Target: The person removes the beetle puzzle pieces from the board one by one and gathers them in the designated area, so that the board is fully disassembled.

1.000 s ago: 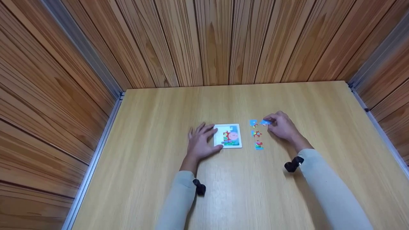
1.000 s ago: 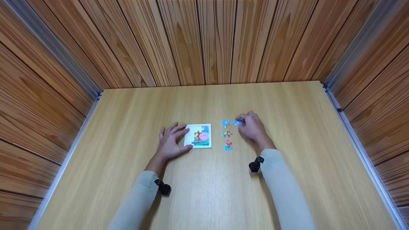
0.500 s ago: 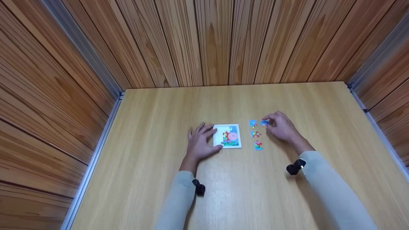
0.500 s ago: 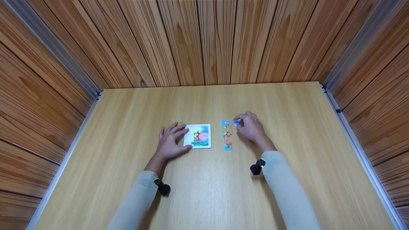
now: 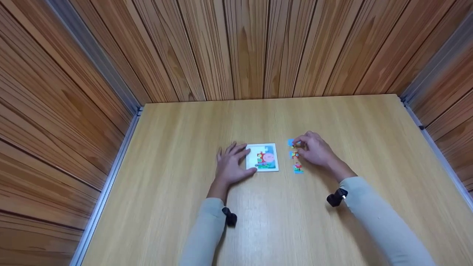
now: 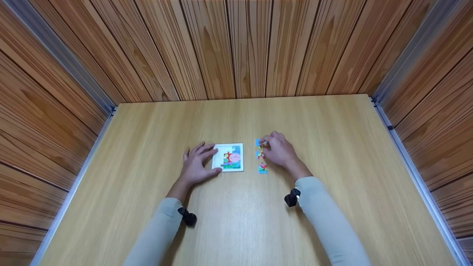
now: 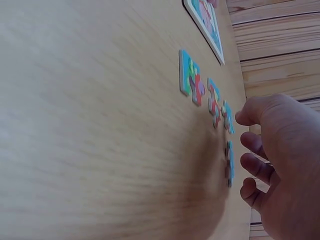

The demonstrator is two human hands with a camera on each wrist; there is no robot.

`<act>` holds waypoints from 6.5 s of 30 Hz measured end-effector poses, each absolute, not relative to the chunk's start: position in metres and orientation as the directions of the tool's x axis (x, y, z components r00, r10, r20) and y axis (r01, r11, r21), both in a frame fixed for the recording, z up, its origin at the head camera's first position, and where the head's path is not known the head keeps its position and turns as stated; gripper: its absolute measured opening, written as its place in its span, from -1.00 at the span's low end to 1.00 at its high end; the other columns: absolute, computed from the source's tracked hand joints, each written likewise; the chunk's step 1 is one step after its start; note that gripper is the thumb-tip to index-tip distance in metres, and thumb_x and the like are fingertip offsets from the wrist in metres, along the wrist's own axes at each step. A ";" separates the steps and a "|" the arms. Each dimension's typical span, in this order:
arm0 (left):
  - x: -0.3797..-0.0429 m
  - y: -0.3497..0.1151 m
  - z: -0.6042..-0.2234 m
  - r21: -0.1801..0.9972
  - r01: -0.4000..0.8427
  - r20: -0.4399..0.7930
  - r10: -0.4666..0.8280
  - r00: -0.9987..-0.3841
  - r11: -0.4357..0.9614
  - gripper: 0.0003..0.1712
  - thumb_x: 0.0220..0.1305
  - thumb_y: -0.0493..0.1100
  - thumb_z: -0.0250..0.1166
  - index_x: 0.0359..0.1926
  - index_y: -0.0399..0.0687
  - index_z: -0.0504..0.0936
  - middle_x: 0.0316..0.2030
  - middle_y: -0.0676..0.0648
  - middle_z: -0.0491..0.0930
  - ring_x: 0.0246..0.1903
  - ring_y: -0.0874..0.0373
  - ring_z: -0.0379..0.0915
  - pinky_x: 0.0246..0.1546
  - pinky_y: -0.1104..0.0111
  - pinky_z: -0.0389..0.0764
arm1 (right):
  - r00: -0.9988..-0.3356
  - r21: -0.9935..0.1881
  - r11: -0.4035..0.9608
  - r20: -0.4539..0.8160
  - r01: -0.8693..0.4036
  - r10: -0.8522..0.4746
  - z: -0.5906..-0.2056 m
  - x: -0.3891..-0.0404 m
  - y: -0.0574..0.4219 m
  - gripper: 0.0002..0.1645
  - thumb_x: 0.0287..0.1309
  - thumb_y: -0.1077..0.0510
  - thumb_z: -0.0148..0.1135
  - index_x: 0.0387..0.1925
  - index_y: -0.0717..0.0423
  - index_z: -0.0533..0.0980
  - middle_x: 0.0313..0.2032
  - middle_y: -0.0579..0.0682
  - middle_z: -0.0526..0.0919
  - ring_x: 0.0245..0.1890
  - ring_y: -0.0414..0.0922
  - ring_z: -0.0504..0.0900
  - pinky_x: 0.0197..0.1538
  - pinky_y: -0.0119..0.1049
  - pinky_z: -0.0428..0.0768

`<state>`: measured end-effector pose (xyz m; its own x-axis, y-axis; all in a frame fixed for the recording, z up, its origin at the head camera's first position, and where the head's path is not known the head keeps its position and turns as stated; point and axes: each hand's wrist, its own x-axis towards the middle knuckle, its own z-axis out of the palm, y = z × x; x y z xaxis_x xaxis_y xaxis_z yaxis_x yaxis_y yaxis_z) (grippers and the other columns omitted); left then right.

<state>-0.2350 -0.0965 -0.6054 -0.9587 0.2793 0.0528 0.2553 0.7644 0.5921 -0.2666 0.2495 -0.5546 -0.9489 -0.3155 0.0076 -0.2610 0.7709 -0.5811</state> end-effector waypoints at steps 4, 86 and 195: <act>-0.235 -0.097 -0.606 0.591 0.255 0.054 0.277 -0.959 0.766 -0.03 0.26 0.46 0.48 0.58 0.18 0.60 0.71 0.05 0.40 0.83 -0.19 0.01 0.77 -0.49 -0.26 | -0.940 -0.585 0.759 0.018 -0.286 -0.340 -0.554 -0.265 0.242 -0.63 0.46 0.27 0.38 0.23 0.20 0.72 0.03 0.24 0.64 0.08 0.15 0.56 0.03 -0.16 0.48; -0.236 -0.097 -0.606 0.562 0.291 0.092 0.290 -0.952 0.775 -0.06 0.27 0.46 0.46 0.56 0.15 0.63 0.69 0.00 0.45 0.80 -0.26 0.10 0.72 -0.56 -0.16 | -0.879 -0.652 0.648 0.062 -0.395 -0.473 -0.585 -0.266 0.140 -0.47 0.27 0.11 0.56 0.23 0.19 0.72 0.03 0.22 0.70 0.15 0.18 0.57 0.20 -0.02 0.55; -0.236 -0.098 -0.606 0.580 0.256 0.054 0.277 -0.959 0.774 -0.03 0.25 0.47 0.47 0.58 0.20 0.61 0.71 0.03 0.41 0.82 -0.21 0.05 0.76 -0.50 -0.24 | -0.873 -0.739 0.607 -0.050 -0.294 -0.484 -0.556 -0.262 0.155 -0.49 0.39 0.28 0.45 0.34 0.15 0.69 -0.03 0.15 0.58 -0.01 -0.01 0.52 0.02 -0.27 0.49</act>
